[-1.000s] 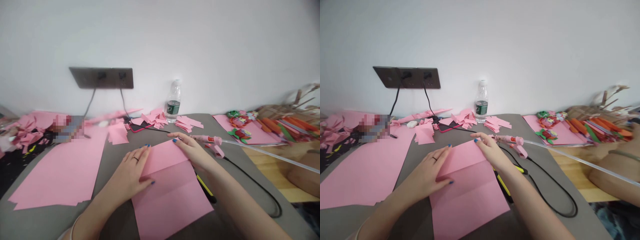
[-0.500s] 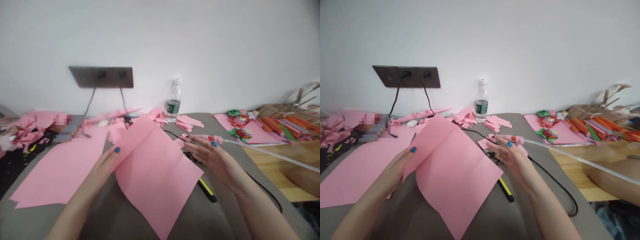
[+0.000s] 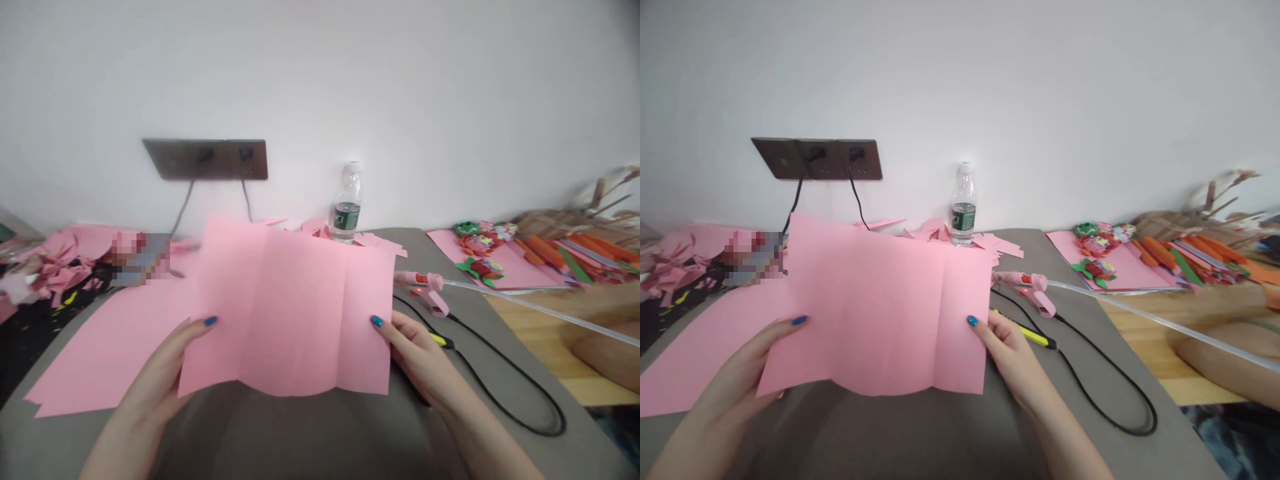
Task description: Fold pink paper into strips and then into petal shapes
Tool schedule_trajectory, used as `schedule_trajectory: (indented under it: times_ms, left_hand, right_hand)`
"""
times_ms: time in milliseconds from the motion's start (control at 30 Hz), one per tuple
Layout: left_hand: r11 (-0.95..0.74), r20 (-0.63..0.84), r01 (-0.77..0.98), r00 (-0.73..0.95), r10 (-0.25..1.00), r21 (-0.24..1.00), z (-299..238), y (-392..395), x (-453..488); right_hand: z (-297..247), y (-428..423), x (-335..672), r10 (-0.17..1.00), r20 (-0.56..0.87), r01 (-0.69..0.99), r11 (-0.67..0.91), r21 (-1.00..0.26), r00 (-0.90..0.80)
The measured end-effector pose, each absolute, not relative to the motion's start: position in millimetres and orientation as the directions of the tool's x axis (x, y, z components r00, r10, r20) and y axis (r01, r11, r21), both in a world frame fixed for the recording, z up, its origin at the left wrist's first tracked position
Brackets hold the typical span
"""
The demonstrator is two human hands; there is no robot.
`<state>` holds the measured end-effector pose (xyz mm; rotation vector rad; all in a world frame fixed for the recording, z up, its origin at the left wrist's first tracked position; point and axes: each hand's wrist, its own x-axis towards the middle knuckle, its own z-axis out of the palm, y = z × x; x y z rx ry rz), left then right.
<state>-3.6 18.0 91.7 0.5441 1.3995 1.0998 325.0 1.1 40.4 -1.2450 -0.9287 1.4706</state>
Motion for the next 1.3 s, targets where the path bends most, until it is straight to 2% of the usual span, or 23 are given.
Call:
schedule_trajectory:
  times_ms: [100,200,367,433,600,700,833,933,1033,1067,1100,1200,1300]
  left_hand:
    - [0.485,-0.497,-0.188,-0.018,0.868,0.854,84.6,11.7,-15.4]
    - [0.475,-0.471,-0.018,0.103,0.876,0.880,79.8,6.7,-18.3]
    - [0.279,-0.331,0.312,0.128,0.935,0.908,66.5,8.1,-22.3]
    - [0.205,-0.283,0.391,0.153,0.947,0.897,59.9,9.0,-28.0]
    - [0.125,-0.233,0.443,0.199,0.952,0.888,49.2,5.0,-46.0]
    - [0.093,-0.222,0.438,0.252,0.942,0.894,46.4,2.7,-54.8]
    - [0.016,-0.195,0.488,0.319,0.928,0.872,42.8,4.2,-59.0]
    - [-0.026,-0.187,0.529,0.345,0.920,0.848,41.1,5.7,-56.8]
    - [-0.079,-0.171,0.562,0.378,0.910,0.823,42.4,5.5,-53.5]
    - [-0.099,-0.165,0.570,0.392,0.905,0.816,43.5,5.2,-52.7]
    - [-0.117,-0.159,0.576,0.406,0.900,0.809,44.9,4.9,-52.1]
    - [-0.156,-0.151,0.579,0.447,0.882,0.800,49.2,3.7,-52.1]
    - [-0.183,-0.164,0.584,0.490,0.856,0.791,52.9,2.7,-53.3]
  right_hand:
    - [53.0,1.8,334.0,0.974,-0.226,-0.132,-0.226,-0.965,-0.012]
    - [65.2,-0.9,339.6,0.970,-0.233,-0.024,-0.235,-0.972,-0.064]
    - [60.3,-3.8,343.2,0.966,-0.246,0.004,-0.247,-0.969,-0.083]
    - [52.2,-3.7,345.6,0.959,-0.275,-0.016,-0.276,-0.961,-0.064]
    - [38.9,-4.1,355.9,0.948,-0.318,-0.048,-0.318,-0.947,-0.016]
    - [36.4,-3.1,362.7,0.950,-0.305,-0.020,-0.307,-0.951,-0.066]
    - [34.5,5.1,366.3,0.965,-0.244,0.121,-0.232,-0.965,-0.092]
    - [35.9,10.0,361.2,0.993,-0.117,0.263,-0.119,-0.957,0.024]
    - [42.4,4.5,346.8,0.967,0.199,0.529,0.087,-0.844,0.159]
    - [45.8,0.4,340.0,0.941,0.309,0.614,0.165,-0.772,0.135]
    - [49.5,-4.2,332.6,0.933,0.354,0.661,0.225,-0.716,0.067]
    - [59.6,-15.9,309.0,0.908,0.375,0.724,0.386,-0.572,-0.188]
    - [62.7,-17.9,289.4,0.871,0.313,0.761,0.486,-0.429,-0.380]
